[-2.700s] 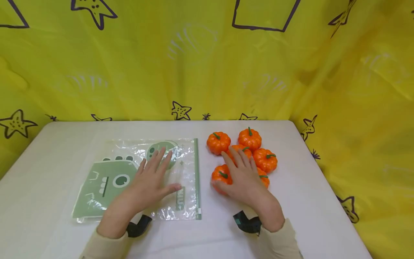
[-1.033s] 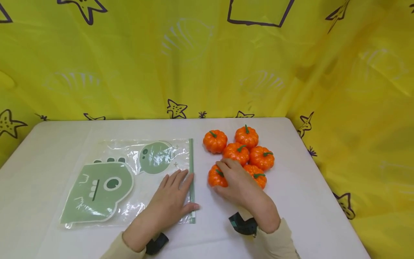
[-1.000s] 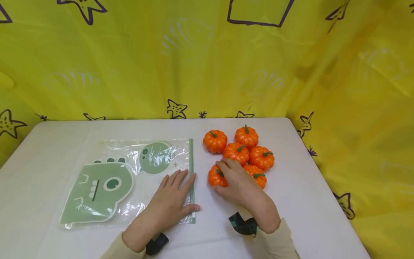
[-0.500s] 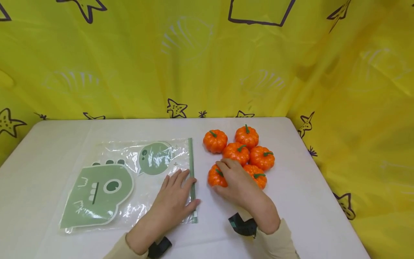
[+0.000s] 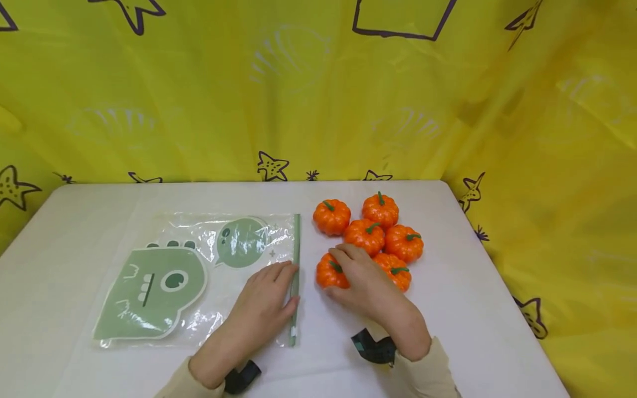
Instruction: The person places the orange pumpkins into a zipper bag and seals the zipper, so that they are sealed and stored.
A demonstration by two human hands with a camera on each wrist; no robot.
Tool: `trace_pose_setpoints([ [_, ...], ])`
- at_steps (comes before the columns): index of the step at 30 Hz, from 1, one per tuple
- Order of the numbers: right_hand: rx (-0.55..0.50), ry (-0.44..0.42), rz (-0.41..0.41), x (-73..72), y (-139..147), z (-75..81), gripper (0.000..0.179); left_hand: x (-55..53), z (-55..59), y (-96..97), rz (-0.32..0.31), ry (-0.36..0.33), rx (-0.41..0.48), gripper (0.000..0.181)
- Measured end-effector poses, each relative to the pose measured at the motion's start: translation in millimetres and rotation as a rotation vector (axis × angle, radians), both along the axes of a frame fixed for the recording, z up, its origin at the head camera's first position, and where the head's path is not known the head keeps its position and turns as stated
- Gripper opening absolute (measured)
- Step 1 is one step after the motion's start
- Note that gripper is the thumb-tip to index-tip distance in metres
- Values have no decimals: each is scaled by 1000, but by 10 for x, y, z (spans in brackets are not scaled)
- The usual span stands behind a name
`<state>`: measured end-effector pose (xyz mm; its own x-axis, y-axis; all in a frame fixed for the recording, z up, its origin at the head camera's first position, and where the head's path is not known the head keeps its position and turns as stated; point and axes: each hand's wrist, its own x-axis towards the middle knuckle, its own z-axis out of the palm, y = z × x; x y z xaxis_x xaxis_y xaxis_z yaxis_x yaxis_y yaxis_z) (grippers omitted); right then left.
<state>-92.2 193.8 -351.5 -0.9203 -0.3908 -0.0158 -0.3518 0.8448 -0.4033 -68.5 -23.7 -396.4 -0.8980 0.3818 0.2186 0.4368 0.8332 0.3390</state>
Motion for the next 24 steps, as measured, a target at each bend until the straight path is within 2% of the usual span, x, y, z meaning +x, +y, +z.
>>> trace_pose_setpoints([
  [4, -4, -32, -8, -2, 5, 6, 68, 1, -14, -15, 15, 72, 8, 41],
  [6, -6, -52, -17, -2, 12, 12, 69, 1, -11, -21, 16, 85, 21, 34],
  [11, -12, -68, -20, -1, 17, 16, 70, -3, 2, -27, 33, 35, 67, 19],
  [13, -11, -65, -18, 2, 16, 16, 70, -5, 3, -30, 34, 35, 80, 15],
  [24, -39, -40, 4, 31, -37, 36, 67, -42, 36, -69, 28, 13, 126, 10],
])
